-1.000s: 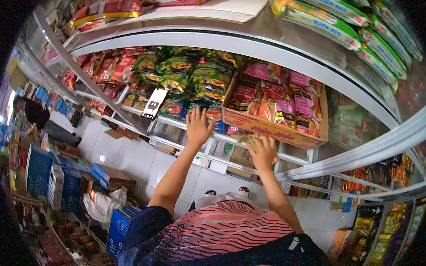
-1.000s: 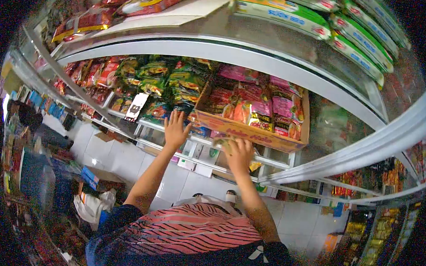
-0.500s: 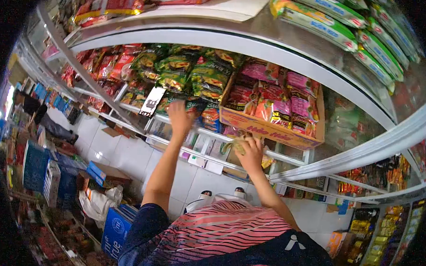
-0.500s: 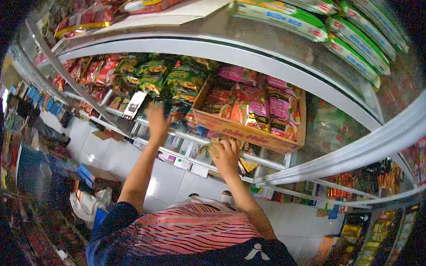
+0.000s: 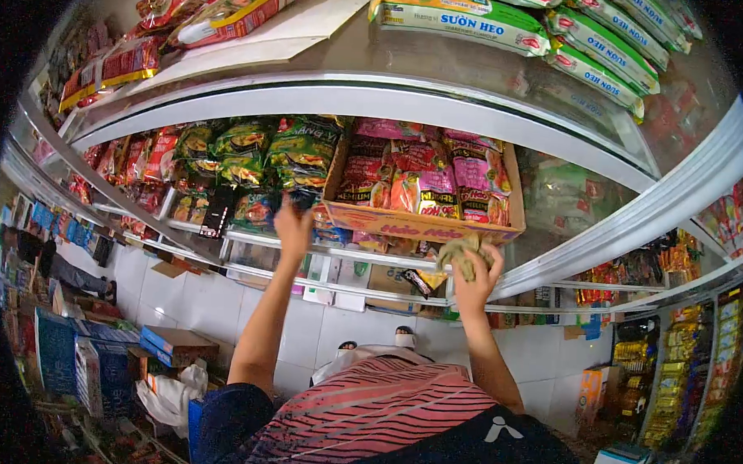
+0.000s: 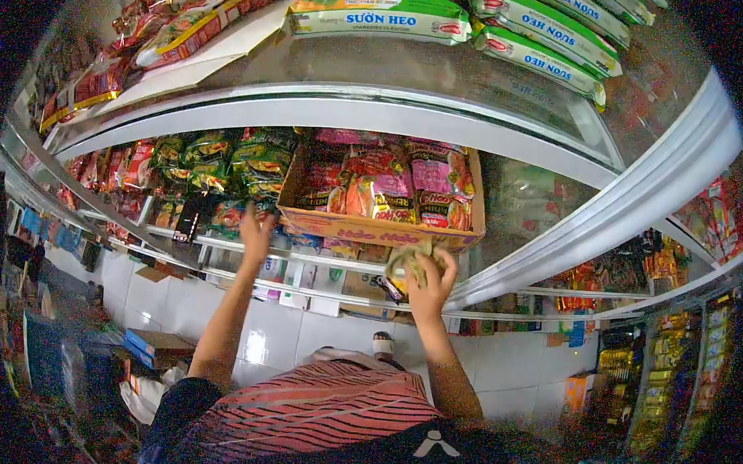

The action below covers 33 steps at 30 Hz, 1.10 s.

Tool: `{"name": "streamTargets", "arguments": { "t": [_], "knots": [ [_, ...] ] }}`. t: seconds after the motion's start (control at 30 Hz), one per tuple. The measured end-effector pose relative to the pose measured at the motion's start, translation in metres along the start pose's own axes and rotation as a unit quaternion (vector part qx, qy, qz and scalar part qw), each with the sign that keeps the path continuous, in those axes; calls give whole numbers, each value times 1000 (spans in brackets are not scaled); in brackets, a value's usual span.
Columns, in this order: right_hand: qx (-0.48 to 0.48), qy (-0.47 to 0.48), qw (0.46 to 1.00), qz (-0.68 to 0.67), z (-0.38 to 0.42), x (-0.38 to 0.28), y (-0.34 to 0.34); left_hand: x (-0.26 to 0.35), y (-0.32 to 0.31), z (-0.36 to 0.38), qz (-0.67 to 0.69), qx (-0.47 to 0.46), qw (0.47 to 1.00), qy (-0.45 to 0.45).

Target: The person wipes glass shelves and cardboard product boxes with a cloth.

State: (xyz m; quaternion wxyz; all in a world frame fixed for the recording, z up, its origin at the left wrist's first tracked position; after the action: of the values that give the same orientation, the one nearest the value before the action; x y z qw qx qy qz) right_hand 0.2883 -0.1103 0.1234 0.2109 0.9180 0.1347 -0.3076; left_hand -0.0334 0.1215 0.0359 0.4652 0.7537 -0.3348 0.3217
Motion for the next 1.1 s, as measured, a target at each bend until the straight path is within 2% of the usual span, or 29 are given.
{"name": "streamTargets", "arguments": {
  "t": [0.03,0.07,0.13,0.17,0.2,0.27,0.4,0.47,0.53,0.6,0.67,0.7,0.73,0.8,0.93,0.97,1.03,1.07,1.1],
  "knots": [
    [25,26,999,-18,-9,-12,-7,35,-2,20,-136,8,983,-124],
    [51,52,997,-37,-14,-23,-13,33,-19,38,-247,36,946,-208],
    [-24,207,977,-43,-1,-46,-53,40,-22,39,-284,-2,941,-182],
    [-53,253,963,-76,2,-61,-72,42,-21,40,-291,-3,938,-190],
    [-58,255,961,-88,6,-62,-84,44,-19,40,-300,-3,934,-195],
    [-187,338,919,-79,35,-72,-128,45,-17,41,-296,3,935,-193],
    [-315,325,879,-150,45,-98,-161,46,-14,41,-280,8,943,-180],
    [-326,328,870,-169,37,-121,-163,45,-11,41,-281,19,944,-172],
    [-285,310,885,-198,24,-137,-163,47,-15,44,-312,-4,927,-208],
    [-288,310,885,-195,29,-149,-164,44,-13,45,-307,-9,929,-204],
    [-358,233,890,-160,61,-120,-193,43,-16,45,-293,-24,934,-204],
    [-268,198,923,-194,59,-113,-187,42,-15,43,-265,-1,945,-191],
    [-268,198,923,-191,65,-103,-183,41,-18,44,-262,-2,946,-191],
    [-299,165,936,-84,62,-97,-174,41,-17,43,-268,-6,946,-185],
    [-188,103,977,-5,43,-35,-114,44,-12,45,-267,18,942,-203],
    [-185,108,976,32,38,-21,-98,42,-14,45,-262,22,942,-209],
    [-120,103,979,127,29,15,-60,40,-16,44,-263,17,941,-211],
    [-90,115,963,228,26,19,-45,40,-17,44,-265,15,942,-207],
    [-78,92,960,252,27,23,-40,40,-18,45,-259,12,943,-210]
  ]
}}
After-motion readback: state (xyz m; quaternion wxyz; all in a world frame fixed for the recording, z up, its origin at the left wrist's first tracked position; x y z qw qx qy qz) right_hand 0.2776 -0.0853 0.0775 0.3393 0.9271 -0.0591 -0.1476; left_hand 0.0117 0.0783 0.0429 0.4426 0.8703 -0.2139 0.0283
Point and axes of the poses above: each hand's wrist, its own z-axis away from the middle knuckle, its own y-axis out of the back of the hand, x = y × z, the point moved 8 cm from there along -z, towards the middle knuckle, and after that the axes turned 11 degrees about x, right-handed, at the moved point
